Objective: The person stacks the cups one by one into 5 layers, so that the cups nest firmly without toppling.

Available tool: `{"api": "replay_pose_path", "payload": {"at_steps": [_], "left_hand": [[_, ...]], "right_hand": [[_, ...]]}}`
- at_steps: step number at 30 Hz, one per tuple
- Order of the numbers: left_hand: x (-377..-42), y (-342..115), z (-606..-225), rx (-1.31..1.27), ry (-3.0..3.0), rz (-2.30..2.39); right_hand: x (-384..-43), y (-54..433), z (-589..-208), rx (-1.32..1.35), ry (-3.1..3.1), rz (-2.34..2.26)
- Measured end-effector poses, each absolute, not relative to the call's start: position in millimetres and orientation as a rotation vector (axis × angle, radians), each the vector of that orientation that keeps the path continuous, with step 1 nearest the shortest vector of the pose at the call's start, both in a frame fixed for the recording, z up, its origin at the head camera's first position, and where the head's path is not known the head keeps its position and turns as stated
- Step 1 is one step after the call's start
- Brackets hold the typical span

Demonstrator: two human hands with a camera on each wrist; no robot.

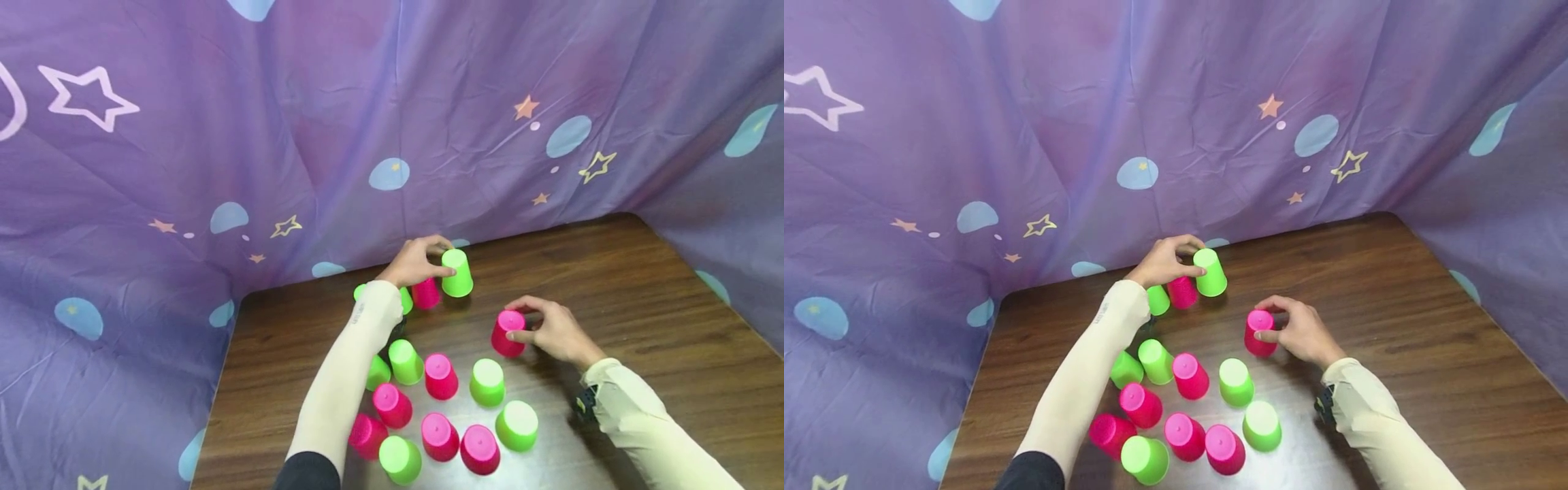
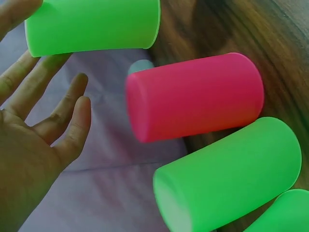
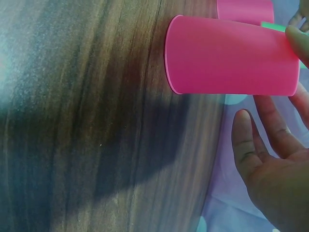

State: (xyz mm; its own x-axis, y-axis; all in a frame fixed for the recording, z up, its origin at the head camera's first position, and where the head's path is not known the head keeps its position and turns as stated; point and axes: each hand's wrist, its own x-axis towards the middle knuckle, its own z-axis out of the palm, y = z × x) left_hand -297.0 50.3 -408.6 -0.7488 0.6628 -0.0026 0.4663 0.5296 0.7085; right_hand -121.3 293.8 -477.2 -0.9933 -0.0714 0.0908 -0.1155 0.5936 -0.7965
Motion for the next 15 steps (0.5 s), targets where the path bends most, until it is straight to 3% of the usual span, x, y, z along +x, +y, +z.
{"api": "replay_pose_path", "payload": {"at_steps": [15], "left_hand": [[-309,59,-432,0.902,2.604,0.791]], "right_hand": [[-120,294,-480,0.135,-2.740,1.366]]}}
